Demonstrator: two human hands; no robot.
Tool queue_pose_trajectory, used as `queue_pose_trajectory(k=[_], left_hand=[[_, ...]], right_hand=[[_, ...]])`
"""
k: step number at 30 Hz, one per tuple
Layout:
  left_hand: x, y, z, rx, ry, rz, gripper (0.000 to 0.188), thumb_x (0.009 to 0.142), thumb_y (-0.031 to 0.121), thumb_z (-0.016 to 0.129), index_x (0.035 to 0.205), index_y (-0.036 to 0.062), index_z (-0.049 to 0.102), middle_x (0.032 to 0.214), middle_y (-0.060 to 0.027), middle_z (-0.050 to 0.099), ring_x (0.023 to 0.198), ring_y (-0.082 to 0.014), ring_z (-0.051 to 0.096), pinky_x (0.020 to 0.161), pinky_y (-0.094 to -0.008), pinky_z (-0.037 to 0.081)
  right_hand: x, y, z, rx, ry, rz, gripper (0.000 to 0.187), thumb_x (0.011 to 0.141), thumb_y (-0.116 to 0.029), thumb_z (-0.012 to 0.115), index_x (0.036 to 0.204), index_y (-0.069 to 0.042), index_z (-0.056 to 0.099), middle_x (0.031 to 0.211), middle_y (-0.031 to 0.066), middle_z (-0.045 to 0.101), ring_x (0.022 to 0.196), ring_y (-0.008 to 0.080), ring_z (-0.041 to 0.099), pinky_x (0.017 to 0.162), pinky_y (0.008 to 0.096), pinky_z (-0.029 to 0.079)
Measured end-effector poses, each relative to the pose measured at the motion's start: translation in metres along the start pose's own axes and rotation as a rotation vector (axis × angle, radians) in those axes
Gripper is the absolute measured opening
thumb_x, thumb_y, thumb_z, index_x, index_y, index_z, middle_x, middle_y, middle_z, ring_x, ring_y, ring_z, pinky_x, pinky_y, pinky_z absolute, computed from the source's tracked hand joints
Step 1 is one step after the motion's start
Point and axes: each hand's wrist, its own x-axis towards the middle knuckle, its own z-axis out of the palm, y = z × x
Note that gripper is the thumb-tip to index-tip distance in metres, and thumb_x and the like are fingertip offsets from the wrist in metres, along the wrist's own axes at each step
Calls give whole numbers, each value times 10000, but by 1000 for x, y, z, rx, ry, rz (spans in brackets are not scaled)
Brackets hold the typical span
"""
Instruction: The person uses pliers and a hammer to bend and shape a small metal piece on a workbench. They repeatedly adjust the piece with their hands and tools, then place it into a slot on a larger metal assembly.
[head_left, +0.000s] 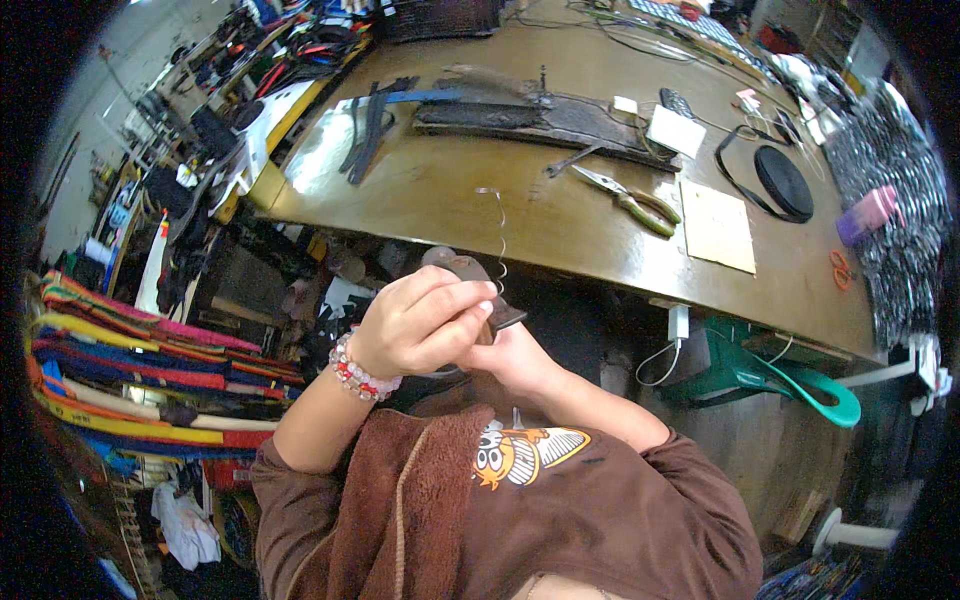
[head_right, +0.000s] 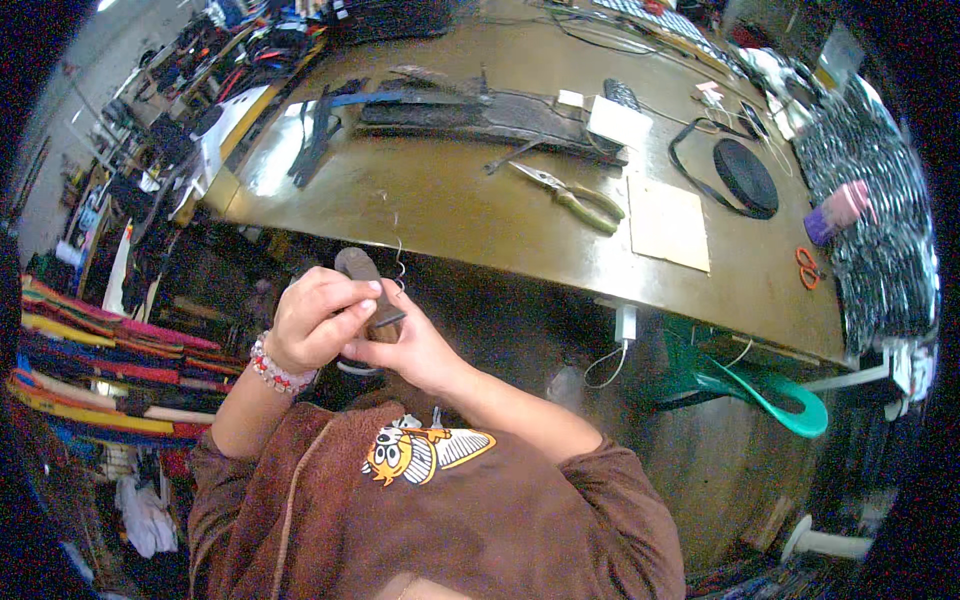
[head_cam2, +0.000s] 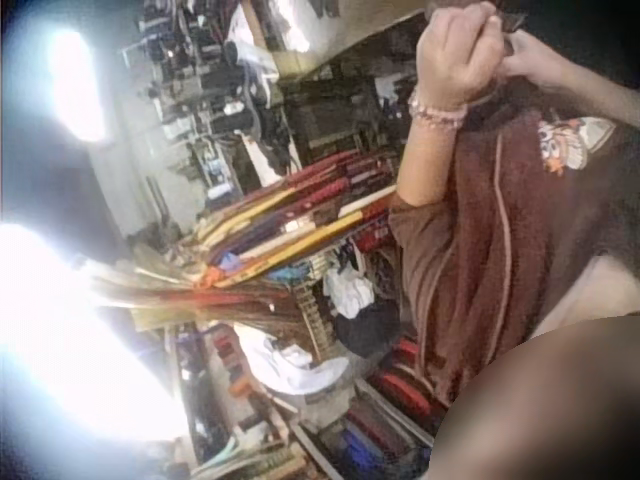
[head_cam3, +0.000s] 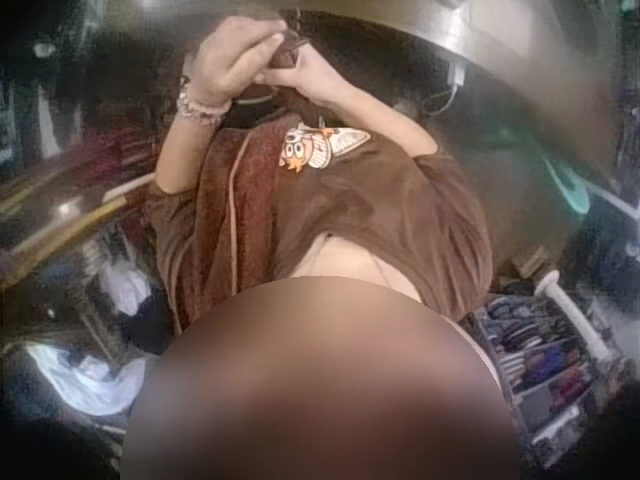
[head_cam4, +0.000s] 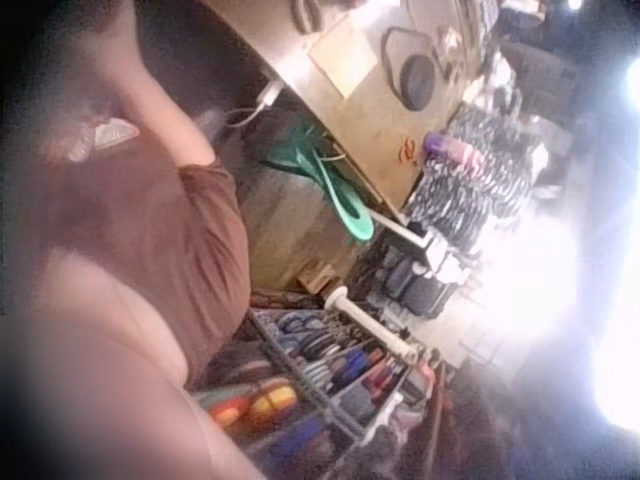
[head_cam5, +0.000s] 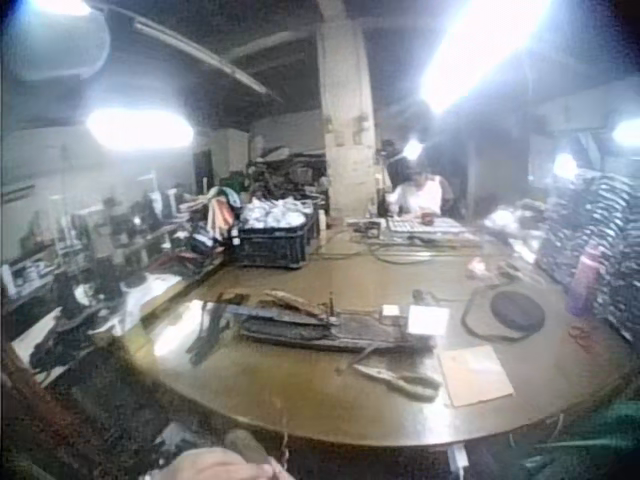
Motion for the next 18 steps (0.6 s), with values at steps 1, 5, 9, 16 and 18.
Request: queue_pose_trajectory(k=[1,5,9,16,18], left_hand=[[-3,-8,3,-74,117,30,223,667,112,702,847,18,610,930,-115,599,700,-223,592,557,-309,495],[-14,-58,9,-383,288,-514,231,894,296,542,889,67,577,795,-44,562,677,-143,551,580,-254,448],[-22,-77,68,-1311,-129,-1241,468,972,359,350,1255,1,454,1148,-154,576,1009,-212,578,872,-324,463],[-33,-65,144,-2104,-92,-1021,429,915,301,512,1182,-34,490,1039,-122,597,993,-238,596,830,-373,518],[-31,-50,148,-2260,113,-1267,264,887,228,576,1046,18,548,839,-36,589,872,-183,611,734,-337,539]], right_hand=[[0,0,-5,46,36,69,654,769,-110,694,1302,-43,321,887,29,522,675,93,490,599,239,413],[10,-6,-36,416,-142,60,233,822,-108,581,1018,-55,465,580,-21,394,504,85,401,493,240,336],[20,0,-60,647,-474,147,130,821,-151,572,811,-131,443,493,-50,382,475,98,395,517,254,294],[16,24,-52,706,-472,208,175,776,-200,616,753,-120,462,674,10,484,654,133,465,678,298,373],[6,17,-50,428,-157,363,210,777,-252,626,821,-79,516,814,63,557,813,183,534,792,316,429]])
